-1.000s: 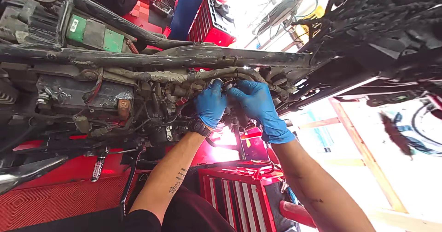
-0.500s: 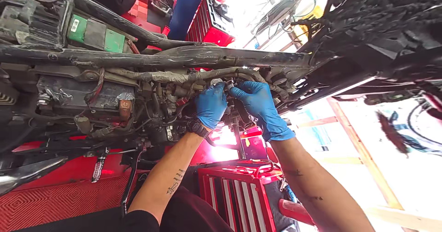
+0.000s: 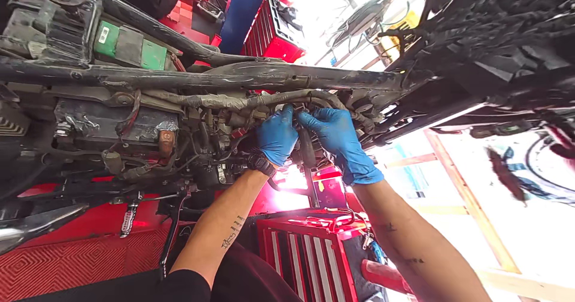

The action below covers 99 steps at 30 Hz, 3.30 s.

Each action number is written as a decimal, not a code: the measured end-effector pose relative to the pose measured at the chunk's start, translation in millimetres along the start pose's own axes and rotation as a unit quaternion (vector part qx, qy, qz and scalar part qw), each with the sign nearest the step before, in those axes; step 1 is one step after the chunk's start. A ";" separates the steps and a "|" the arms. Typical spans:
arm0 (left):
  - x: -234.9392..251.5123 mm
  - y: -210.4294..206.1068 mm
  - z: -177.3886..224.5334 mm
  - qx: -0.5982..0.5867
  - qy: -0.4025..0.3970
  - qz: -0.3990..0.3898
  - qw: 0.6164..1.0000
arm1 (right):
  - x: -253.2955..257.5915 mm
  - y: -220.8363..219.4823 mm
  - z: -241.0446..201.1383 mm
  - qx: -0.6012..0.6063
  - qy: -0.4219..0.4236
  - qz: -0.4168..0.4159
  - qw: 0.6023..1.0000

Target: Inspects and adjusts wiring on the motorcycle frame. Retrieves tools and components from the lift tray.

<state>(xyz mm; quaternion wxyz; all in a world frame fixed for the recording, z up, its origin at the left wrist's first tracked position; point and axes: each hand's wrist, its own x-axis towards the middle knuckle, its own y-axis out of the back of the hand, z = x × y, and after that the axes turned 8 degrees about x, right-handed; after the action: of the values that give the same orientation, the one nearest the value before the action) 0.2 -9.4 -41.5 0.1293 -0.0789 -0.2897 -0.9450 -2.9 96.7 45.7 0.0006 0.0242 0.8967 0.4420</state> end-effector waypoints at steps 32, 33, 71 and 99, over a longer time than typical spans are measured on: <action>4.5 -1.6 2.6 0.004 0.014 0.000 1.000 | 8.3 0.0 14.6 -0.050 0.092 0.001 0.995; 4.8 -2.2 4.8 0.014 0.025 0.003 1.000 | 6.8 -0.4 12.8 -0.057 0.084 0.003 0.995; 4.1 7.4 3.4 0.028 -0.006 -0.034 0.999 | 12.1 1.4 22.0 0.029 0.118 -0.021 0.992; -23.1 -15.7 -6.1 0.113 -0.003 0.165 0.980 | 19.5 -1.0 41.0 0.143 0.101 -0.108 0.979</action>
<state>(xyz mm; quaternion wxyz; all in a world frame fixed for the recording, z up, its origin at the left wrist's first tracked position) 17.3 4.3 -60.0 0.2911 -0.1136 -0.3777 -0.8716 -21.5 129.4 20.3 -0.0456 -0.1176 0.9433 0.3071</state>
